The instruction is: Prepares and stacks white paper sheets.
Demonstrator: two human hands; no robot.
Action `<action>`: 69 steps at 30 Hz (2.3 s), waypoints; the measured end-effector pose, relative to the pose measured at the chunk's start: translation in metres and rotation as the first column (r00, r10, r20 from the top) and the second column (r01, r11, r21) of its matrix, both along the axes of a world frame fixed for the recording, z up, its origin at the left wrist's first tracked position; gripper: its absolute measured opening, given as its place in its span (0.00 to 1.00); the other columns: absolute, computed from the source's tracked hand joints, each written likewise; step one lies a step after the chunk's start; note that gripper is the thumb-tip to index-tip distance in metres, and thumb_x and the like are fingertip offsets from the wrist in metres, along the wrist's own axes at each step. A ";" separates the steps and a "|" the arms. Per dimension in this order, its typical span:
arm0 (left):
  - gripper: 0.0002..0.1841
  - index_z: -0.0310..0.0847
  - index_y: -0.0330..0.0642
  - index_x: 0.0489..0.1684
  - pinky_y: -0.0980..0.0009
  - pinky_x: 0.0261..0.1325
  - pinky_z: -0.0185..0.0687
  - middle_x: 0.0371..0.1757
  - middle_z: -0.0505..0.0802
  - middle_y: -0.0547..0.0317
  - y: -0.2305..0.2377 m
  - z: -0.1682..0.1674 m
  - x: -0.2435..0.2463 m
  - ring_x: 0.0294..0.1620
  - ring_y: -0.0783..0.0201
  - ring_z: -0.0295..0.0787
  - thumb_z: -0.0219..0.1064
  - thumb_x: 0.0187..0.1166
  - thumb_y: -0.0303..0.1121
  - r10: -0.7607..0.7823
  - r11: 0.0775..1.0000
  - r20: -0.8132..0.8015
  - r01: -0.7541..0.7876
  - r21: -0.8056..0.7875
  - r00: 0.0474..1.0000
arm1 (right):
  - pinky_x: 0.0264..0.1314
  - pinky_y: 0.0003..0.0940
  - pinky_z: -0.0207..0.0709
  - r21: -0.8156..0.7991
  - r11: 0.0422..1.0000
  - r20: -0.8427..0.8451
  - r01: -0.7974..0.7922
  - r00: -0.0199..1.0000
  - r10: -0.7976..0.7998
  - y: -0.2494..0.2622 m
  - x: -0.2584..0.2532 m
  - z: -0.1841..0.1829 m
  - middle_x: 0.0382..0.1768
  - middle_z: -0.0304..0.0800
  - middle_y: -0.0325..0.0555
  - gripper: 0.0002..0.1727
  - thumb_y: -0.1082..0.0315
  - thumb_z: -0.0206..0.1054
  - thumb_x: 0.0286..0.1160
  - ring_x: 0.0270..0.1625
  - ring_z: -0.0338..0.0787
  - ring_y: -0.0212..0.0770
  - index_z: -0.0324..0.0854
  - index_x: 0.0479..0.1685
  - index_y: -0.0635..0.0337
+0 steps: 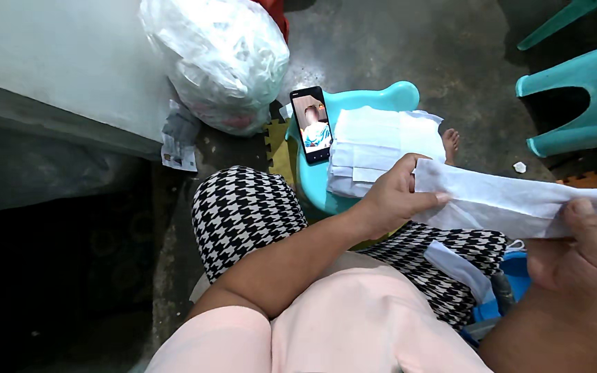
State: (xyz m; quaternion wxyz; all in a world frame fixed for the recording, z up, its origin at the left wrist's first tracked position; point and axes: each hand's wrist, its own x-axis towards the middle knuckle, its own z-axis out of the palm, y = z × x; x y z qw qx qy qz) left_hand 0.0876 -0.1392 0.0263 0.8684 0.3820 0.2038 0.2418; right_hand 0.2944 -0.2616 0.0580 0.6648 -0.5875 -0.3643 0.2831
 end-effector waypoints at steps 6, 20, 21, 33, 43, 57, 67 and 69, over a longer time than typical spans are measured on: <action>0.20 0.61 0.47 0.75 0.62 0.52 0.89 0.46 0.89 0.50 0.000 0.001 -0.002 0.42 0.63 0.91 0.55 0.88 0.21 0.075 0.997 -0.020 -0.074 0.020 0.997 | 0.56 0.33 0.90 0.011 1.000 0.014 -0.003 1.000 0.003 0.000 0.005 -0.003 0.46 0.91 0.32 0.11 0.74 0.61 0.82 0.48 0.93 0.32 0.74 0.57 0.50; 0.16 0.83 0.34 0.50 0.68 0.56 0.83 0.49 0.89 0.56 0.001 -0.002 -0.004 0.49 0.69 0.86 0.45 0.90 0.20 0.101 0.981 -0.007 -0.098 0.168 0.995 | 0.54 0.32 0.91 0.009 1.000 0.023 -0.019 1.000 0.019 0.002 0.001 0.001 0.47 0.91 0.33 0.13 0.75 0.60 0.82 0.47 0.94 0.33 0.75 0.60 0.52; 0.15 0.83 0.34 0.51 0.68 0.55 0.83 0.49 0.89 0.55 0.001 -0.001 -0.004 0.49 0.69 0.85 0.47 0.89 0.20 0.104 0.982 -0.010 -0.101 0.162 0.994 | 0.54 0.32 0.91 0.007 1.000 0.024 -0.016 1.000 0.016 0.002 0.000 0.001 0.47 0.91 0.33 0.13 0.76 0.59 0.82 0.47 0.94 0.33 0.75 0.60 0.52; 0.13 0.84 0.34 0.56 0.67 0.55 0.88 0.54 0.91 0.52 0.002 0.000 -0.004 0.50 0.67 0.89 0.66 0.77 0.16 0.139 0.954 -0.064 -0.117 0.276 0.988 | 0.55 0.33 0.91 0.018 0.999 0.020 -0.048 0.999 0.048 0.001 0.001 0.001 0.50 0.91 0.34 0.14 0.76 0.61 0.81 0.48 0.94 0.34 0.77 0.60 0.49; 0.17 0.87 0.36 0.62 0.67 0.61 0.87 0.60 0.91 0.53 0.006 -0.005 -0.004 0.58 0.66 0.89 0.68 0.76 0.17 0.206 0.886 -0.148 -0.120 0.447 0.967 | 0.53 0.32 0.91 0.029 0.996 0.059 -0.085 0.995 0.083 0.000 0.004 -0.002 0.46 0.93 0.33 0.12 0.77 0.61 0.81 0.45 0.93 0.32 0.83 0.53 0.50; 0.28 0.77 0.38 0.76 0.63 0.62 0.88 0.75 0.81 0.49 -0.002 -0.011 0.001 0.64 0.61 0.86 0.70 0.74 0.18 0.180 0.870 -0.163 -0.080 0.486 0.970 | 0.56 0.28 0.88 0.053 0.994 0.229 -0.097 0.970 0.082 -0.010 0.011 0.007 0.46 0.92 0.29 0.13 0.76 0.59 0.82 0.48 0.92 0.29 0.86 0.53 0.50; 0.29 0.85 0.36 0.67 0.48 0.78 0.72 0.80 0.76 0.37 -0.009 -0.006 0.000 0.80 0.45 0.72 0.78 0.69 0.44 0.138 0.641 -0.008 -0.083 0.763 0.990 | 0.59 0.17 0.82 -0.127 0.900 0.440 -0.417 0.790 0.428 -0.017 -0.008 0.034 0.53 0.90 0.18 0.12 0.61 0.61 0.87 0.55 0.88 0.20 0.87 0.59 0.38; 0.31 0.83 0.31 0.68 0.50 0.83 0.68 0.79 0.79 0.35 -0.011 -0.004 0.000 0.82 0.45 0.72 0.77 0.70 0.44 0.044 0.626 0.062 -0.075 0.776 0.997 | 0.60 0.17 0.81 -0.185 0.854 0.444 -0.486 0.734 0.513 -0.015 -0.018 0.036 0.53 0.89 0.18 0.12 0.60 0.59 0.87 0.55 0.87 0.19 0.86 0.60 0.37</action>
